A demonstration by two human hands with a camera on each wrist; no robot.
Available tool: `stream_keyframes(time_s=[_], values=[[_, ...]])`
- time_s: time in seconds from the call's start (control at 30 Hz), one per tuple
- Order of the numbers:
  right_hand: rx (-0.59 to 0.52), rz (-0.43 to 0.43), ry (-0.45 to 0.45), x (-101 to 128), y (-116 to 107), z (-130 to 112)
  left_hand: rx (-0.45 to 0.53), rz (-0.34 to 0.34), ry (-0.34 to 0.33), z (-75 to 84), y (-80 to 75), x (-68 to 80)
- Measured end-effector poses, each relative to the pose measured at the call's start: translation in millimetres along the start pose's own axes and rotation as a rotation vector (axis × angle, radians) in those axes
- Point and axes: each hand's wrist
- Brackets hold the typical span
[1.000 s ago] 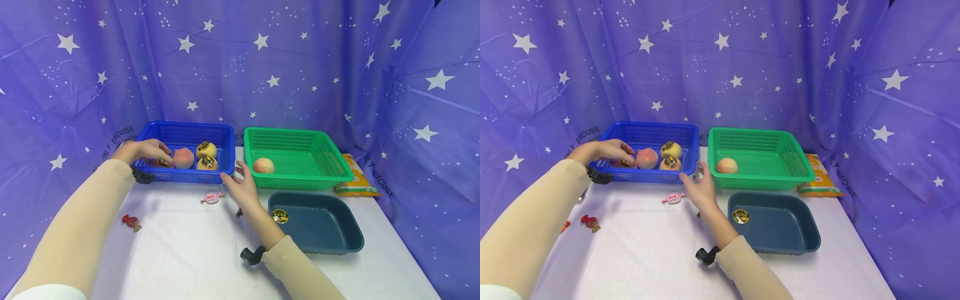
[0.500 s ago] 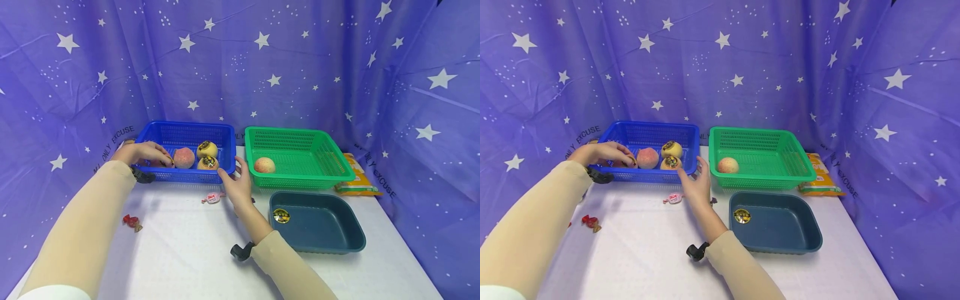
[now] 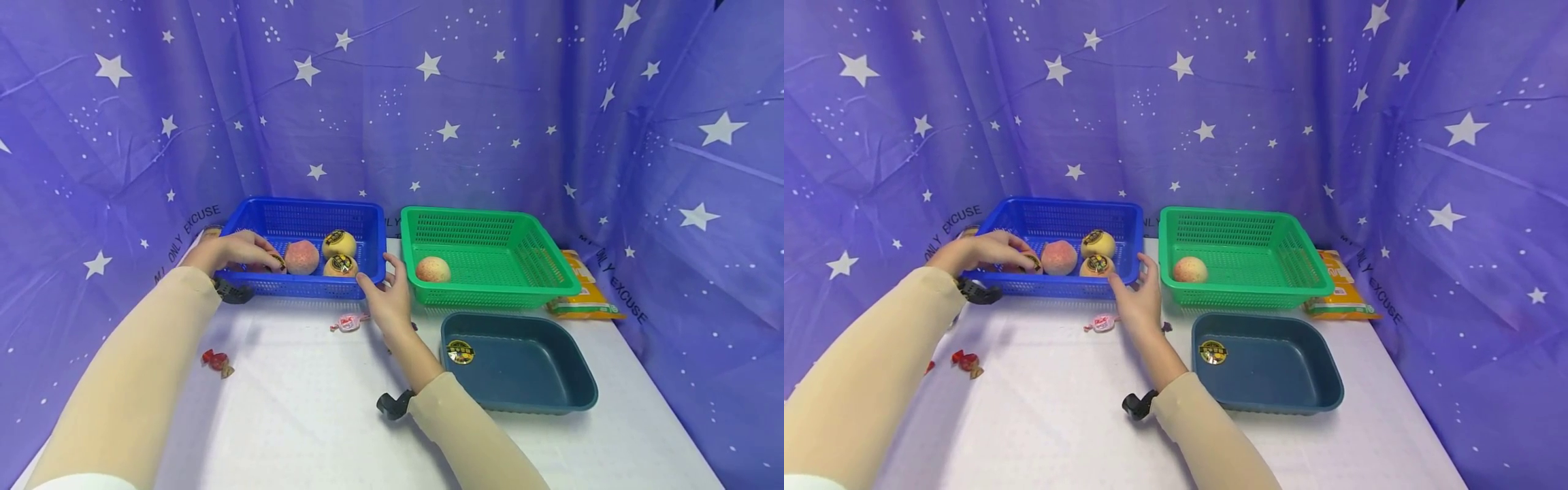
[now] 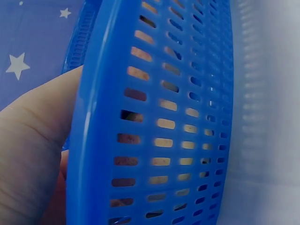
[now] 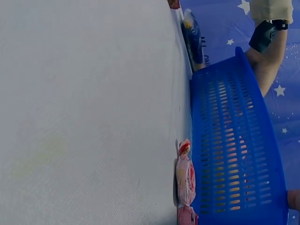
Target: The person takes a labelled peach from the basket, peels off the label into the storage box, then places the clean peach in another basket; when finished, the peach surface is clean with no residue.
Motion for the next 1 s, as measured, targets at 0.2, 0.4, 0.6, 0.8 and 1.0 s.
stream_keyframes(time_s=[0.2,0.4,0.6,0.8,1.0], values=[[0.001,-0.007,-0.007,-2,-2,3,-0.036,0.075,0.027,1.4,3.0,-0.8],[-0.016,-0.020,-0.006,-3,-2,4,-0.085,0.204,0.084,5.5,3.1,0.5],[-0.018,-0.026,-0.005,-1,-2,4,-0.140,0.275,0.170,17.4,-0.3,6.9],[-0.010,-0.022,-0.004,-2,-1,4,-0.227,0.266,0.221,35.1,-6.5,14.3],[-0.019,-0.023,0.003,-2,-1,4,-0.288,0.319,0.272,56.8,-6.2,25.5]])
Point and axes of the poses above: each hand's wrist, its own x-axis away from the middle knuckle, its own y-axis out of the palm, z = x × y, and after that the axes turned 14 degrees about z, right-handed
